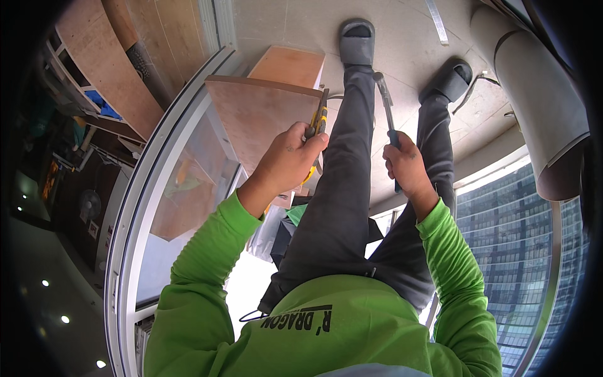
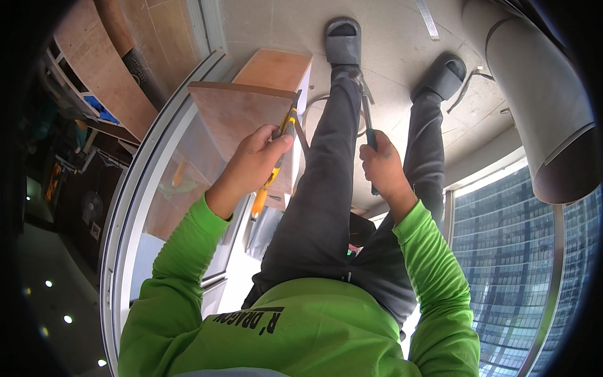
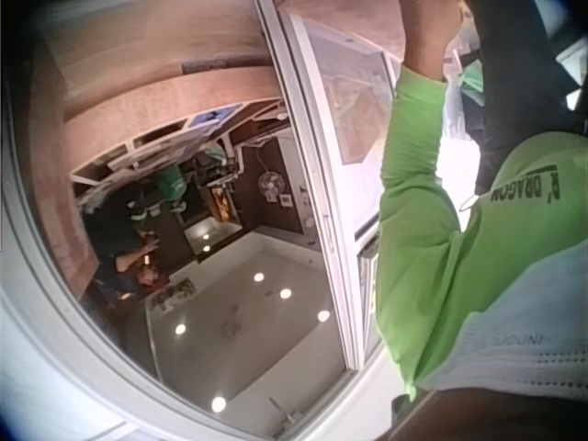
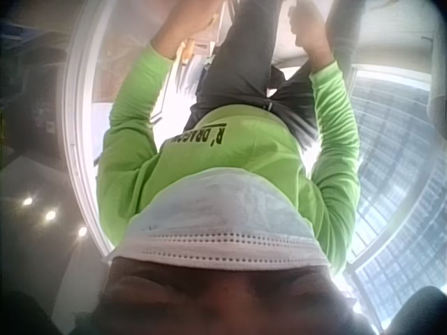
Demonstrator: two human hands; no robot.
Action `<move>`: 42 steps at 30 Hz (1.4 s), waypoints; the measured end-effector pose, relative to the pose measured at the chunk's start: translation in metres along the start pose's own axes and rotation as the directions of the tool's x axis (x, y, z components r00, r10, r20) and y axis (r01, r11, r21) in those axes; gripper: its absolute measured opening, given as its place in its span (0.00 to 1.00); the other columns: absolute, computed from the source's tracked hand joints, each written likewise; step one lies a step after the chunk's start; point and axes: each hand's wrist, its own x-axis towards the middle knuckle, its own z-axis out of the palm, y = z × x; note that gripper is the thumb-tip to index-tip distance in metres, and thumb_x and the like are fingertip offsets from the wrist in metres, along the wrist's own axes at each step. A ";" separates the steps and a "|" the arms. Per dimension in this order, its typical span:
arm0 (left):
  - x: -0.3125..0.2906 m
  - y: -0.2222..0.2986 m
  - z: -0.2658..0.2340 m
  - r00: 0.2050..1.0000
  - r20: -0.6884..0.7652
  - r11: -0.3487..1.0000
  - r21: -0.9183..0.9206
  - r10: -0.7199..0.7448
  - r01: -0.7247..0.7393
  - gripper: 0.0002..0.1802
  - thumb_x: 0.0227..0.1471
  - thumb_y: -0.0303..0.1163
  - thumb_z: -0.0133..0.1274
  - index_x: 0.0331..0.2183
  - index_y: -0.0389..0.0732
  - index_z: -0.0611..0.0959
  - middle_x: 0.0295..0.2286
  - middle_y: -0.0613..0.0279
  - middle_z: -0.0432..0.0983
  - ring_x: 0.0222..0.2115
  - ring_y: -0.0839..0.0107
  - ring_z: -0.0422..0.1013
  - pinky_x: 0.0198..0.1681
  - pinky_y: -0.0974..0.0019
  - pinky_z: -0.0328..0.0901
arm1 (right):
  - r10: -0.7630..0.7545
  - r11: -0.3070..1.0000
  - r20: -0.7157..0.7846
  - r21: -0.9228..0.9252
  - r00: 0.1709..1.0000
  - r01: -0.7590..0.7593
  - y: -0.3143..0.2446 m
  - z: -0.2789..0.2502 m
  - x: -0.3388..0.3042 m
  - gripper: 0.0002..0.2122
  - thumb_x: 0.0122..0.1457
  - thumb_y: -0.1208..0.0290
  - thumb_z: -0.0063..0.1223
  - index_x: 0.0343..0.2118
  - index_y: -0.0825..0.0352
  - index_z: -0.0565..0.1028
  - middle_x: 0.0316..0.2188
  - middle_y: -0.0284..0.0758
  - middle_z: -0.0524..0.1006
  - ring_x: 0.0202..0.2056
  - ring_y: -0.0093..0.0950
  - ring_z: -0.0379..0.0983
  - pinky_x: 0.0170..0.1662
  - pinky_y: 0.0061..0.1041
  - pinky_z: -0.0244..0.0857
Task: The person uses a utility knife and a hammer to work on a wooden board, then attaches a curved wooden strip to it. They position the board on the floor and secure the strip using the hammer.
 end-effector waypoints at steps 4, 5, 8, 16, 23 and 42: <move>-0.003 0.006 -0.001 1.000 -0.008 0.999 0.032 -0.015 0.015 0.21 0.61 0.44 0.53 0.39 0.33 0.78 0.24 0.63 0.71 0.26 0.76 0.66 0.31 0.67 0.62 | -0.001 1.000 -0.004 -0.007 1.000 0.001 -0.001 0.001 -0.001 0.10 0.60 0.76 0.48 0.44 0.70 0.71 0.23 0.30 0.70 0.19 0.17 0.64 0.19 0.19 0.58; -0.003 0.006 -0.001 1.000 -0.011 1.000 0.028 -0.002 0.003 0.21 0.61 0.44 0.53 0.39 0.33 0.79 0.24 0.63 0.71 0.26 0.76 0.66 0.30 0.67 0.62 | -0.001 1.000 -0.006 -0.012 1.000 0.001 -0.001 0.001 -0.001 0.10 0.60 0.76 0.48 0.44 0.69 0.71 0.23 0.30 0.70 0.19 0.17 0.64 0.19 0.19 0.58; 0.000 0.003 -0.003 0.999 -0.016 0.999 0.039 0.034 -0.033 0.21 0.61 0.45 0.54 0.37 0.32 0.78 0.24 0.58 0.73 0.26 0.69 0.69 0.31 0.64 0.64 | 0.004 1.000 -0.016 -0.001 1.000 -0.004 0.001 0.002 -0.002 0.08 0.60 0.76 0.48 0.41 0.69 0.70 0.23 0.29 0.70 0.19 0.17 0.64 0.19 0.19 0.58; 0.004 -0.001 -0.004 0.999 -0.006 0.999 0.030 0.043 -0.043 0.24 0.61 0.46 0.53 0.34 0.29 0.77 0.26 0.48 0.79 0.28 0.58 0.76 0.34 0.58 0.67 | -0.010 1.000 -0.013 -0.023 1.000 0.009 0.002 0.001 0.001 0.10 0.60 0.76 0.48 0.44 0.70 0.70 0.23 0.30 0.70 0.19 0.17 0.64 0.19 0.19 0.58; 0.004 0.001 -0.005 0.999 -0.005 0.998 0.043 0.046 -0.046 0.24 0.61 0.46 0.53 0.34 0.29 0.78 0.27 0.48 0.79 0.28 0.58 0.76 0.34 0.58 0.68 | -0.008 1.000 -0.006 -0.009 1.000 0.008 0.004 0.001 0.001 0.12 0.59 0.76 0.48 0.46 0.71 0.70 0.23 0.30 0.71 0.18 0.17 0.64 0.19 0.19 0.58; 0.003 -0.001 -0.006 1.000 0.022 1.000 0.020 -0.006 0.005 0.21 0.61 0.42 0.54 0.42 0.31 0.79 0.29 0.60 0.76 0.31 0.74 0.69 0.36 0.67 0.65 | -0.023 0.998 0.038 0.065 0.999 0.021 -0.009 0.010 -0.004 0.16 0.71 0.61 0.45 0.49 0.70 0.73 0.22 0.28 0.70 0.15 0.15 0.61 0.17 0.17 0.55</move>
